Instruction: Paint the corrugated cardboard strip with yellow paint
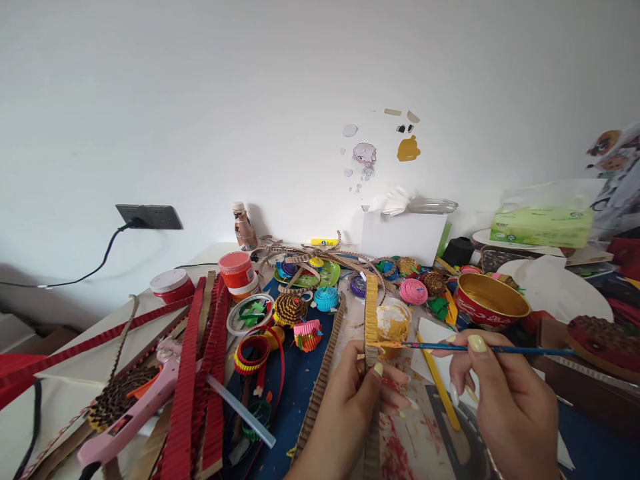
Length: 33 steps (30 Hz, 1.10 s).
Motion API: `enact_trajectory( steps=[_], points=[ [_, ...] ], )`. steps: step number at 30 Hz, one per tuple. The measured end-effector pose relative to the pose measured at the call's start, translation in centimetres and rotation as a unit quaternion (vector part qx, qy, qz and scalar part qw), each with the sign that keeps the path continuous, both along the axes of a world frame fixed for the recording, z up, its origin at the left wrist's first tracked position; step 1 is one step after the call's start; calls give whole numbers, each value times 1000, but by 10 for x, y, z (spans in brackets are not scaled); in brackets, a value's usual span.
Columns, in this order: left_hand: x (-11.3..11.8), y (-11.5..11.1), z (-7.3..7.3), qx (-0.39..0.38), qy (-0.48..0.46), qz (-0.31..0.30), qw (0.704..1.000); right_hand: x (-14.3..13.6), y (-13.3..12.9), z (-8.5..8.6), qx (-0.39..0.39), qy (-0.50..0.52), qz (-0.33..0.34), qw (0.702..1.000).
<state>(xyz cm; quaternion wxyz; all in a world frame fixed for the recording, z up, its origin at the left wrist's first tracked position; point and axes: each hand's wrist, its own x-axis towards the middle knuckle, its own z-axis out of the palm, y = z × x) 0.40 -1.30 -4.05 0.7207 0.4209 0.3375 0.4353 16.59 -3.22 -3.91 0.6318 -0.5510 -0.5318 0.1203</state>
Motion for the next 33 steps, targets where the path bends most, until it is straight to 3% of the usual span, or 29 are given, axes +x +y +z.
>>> enact_trajectory(
  steps=[11,28,33],
  points=[
    [0,0,0,-7,-5,1,1000,2,0,2,7,-21,-13,1000],
    [-1,0,0,-7,-7,7,1000,0,1,0,23,50,-22,998],
    [-1,1,2,-7,-7,9,1000,-4,0,5,47,27,12,998]
  ],
)
